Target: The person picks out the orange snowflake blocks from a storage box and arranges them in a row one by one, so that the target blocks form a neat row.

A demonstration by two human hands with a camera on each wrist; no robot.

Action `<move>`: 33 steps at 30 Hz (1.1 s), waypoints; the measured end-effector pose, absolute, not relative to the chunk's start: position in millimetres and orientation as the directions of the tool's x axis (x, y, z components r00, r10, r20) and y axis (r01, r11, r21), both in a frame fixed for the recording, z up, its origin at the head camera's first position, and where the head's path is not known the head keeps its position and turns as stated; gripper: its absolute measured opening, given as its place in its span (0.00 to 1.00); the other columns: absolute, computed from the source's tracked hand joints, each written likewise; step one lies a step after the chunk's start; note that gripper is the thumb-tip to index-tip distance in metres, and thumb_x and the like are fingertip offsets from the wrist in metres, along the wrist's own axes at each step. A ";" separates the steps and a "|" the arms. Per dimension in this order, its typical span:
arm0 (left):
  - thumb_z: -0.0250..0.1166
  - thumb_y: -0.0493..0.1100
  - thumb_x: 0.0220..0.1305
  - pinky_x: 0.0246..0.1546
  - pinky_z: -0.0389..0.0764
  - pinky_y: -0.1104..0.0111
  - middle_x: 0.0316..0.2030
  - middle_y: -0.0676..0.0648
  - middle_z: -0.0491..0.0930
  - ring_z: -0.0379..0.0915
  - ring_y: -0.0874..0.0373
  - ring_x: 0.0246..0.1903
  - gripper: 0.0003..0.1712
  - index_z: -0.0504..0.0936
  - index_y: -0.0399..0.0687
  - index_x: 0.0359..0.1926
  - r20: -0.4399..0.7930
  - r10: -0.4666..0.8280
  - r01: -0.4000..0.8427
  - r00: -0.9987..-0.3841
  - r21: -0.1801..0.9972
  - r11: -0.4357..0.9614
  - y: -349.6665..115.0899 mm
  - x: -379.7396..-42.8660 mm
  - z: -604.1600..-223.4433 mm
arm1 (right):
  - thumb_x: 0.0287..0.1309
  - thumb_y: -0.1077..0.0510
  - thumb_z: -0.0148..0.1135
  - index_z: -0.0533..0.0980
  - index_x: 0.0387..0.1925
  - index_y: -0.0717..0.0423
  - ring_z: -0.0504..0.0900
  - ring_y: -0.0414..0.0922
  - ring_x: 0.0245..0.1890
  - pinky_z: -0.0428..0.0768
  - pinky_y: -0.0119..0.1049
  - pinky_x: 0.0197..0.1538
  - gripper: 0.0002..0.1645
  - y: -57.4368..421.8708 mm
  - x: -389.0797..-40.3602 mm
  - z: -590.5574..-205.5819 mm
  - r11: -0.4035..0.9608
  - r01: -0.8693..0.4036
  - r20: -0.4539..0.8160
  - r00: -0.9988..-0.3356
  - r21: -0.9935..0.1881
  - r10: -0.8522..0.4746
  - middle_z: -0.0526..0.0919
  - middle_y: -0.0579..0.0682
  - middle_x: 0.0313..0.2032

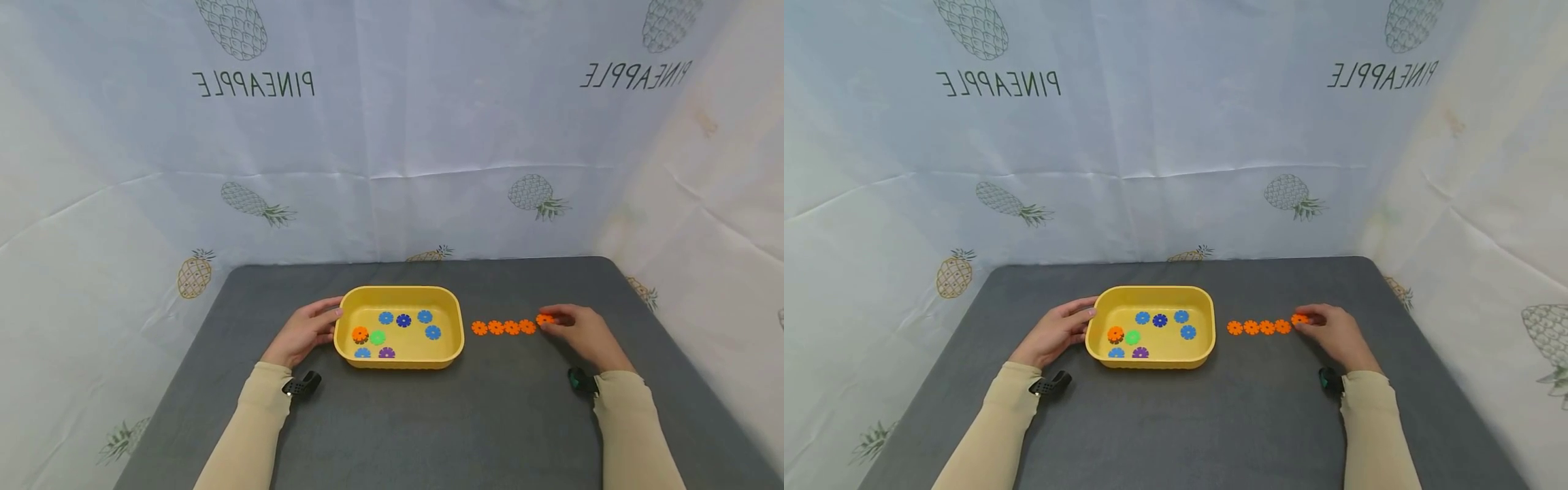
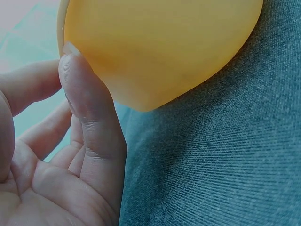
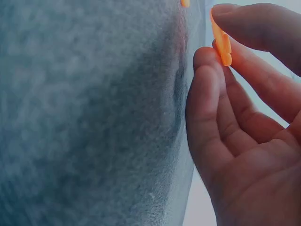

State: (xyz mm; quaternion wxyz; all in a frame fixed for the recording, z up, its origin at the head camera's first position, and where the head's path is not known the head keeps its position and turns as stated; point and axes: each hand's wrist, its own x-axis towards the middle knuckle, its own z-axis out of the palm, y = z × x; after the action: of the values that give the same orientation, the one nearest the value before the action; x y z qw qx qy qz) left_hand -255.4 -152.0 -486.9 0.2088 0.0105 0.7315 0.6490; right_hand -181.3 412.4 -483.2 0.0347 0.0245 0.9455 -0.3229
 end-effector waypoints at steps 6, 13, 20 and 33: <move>0.70 0.55 0.76 0.44 0.88 0.69 0.59 0.42 0.85 0.82 0.58 0.40 0.36 0.73 0.53 0.79 -0.286 0.286 -0.255 -0.915 0.957 0.140 -152.0 -256.1 -487.6 | 0.74 0.50 0.69 0.81 0.68 0.58 0.81 0.63 0.57 0.83 0.63 0.56 0.27 412.2 -180.5 -480.2 0.812 0.062 -0.090 -0.996 -0.581 0.012 0.80 0.68 0.64; 0.70 0.56 0.76 0.44 0.88 0.69 0.53 0.45 0.86 0.83 0.58 0.40 0.37 0.73 0.53 0.79 -0.279 0.285 -0.248 -0.917 0.959 0.138 -153.0 -257.6 -490.1 | 0.73 0.53 0.70 0.82 0.66 0.60 0.82 0.61 0.54 0.83 0.62 0.55 0.25 410.1 -184.0 -483.2 0.832 0.042 -0.081 -0.997 -0.552 -0.004 0.80 0.67 0.60; 0.70 0.56 0.75 0.44 0.88 0.69 0.50 0.46 0.86 0.82 0.58 0.38 0.36 0.74 0.54 0.78 -0.284 0.285 -0.251 -0.916 0.957 0.146 -153.1 -257.7 -490.8 | 0.73 0.53 0.70 0.82 0.65 0.60 0.82 0.58 0.51 0.84 0.60 0.53 0.25 409.9 -184.7 -484.8 0.841 0.047 -0.095 -0.995 -0.539 -0.006 0.81 0.65 0.56; 0.69 0.56 0.76 0.43 0.87 0.69 0.48 0.46 0.85 0.81 0.58 0.36 0.35 0.73 0.54 0.78 -0.273 0.288 -0.238 -0.918 0.960 0.150 -152.0 -256.0 -488.9 | 0.74 0.51 0.69 0.81 0.67 0.61 0.83 0.59 0.51 0.84 0.60 0.52 0.27 409.8 -182.9 -479.8 0.845 0.043 -0.100 -0.995 -0.533 -0.012 0.81 0.66 0.57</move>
State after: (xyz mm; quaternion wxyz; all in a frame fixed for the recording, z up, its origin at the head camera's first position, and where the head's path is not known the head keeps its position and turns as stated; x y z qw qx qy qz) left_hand -256.0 -152.0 -488.9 0.2020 0.0173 0.7310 0.6516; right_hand -182.9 409.8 -479.8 0.0497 0.0082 0.9591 -0.2784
